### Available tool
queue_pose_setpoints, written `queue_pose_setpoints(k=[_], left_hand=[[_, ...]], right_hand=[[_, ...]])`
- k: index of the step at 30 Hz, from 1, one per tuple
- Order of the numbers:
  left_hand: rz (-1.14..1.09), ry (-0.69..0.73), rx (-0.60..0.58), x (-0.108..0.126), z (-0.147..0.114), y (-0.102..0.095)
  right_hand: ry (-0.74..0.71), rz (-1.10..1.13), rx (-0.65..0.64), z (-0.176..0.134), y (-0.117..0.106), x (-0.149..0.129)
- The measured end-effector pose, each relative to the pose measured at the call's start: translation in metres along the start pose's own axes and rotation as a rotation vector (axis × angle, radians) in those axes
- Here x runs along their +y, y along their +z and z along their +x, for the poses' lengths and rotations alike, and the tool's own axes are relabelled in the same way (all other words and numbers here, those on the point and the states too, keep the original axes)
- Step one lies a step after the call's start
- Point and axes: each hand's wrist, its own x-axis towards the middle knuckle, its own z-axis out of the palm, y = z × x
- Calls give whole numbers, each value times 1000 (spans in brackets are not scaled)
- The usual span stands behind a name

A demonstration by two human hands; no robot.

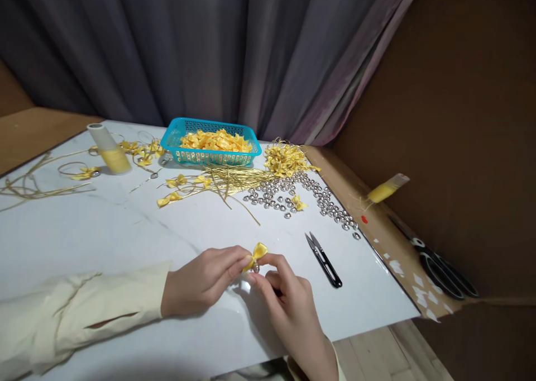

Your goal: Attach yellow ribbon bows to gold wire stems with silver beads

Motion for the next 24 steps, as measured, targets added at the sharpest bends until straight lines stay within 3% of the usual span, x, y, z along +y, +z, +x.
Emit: queue_pose_setpoints(k=[11, 16, 21, 24], left_hand=[[11, 12, 22, 0, 0, 0], [8, 26, 22, -1, 0, 0], [-12, 45, 12, -1, 0, 0], [-19, 37, 0, -1, 0, 0]], right_hand=[[161, 192, -99, 2, -4, -1], [18, -35, -5, 1, 1, 4], [-173, -303, 8, 0, 2, 7], [-284, -357, 47, 1, 2, 7]])
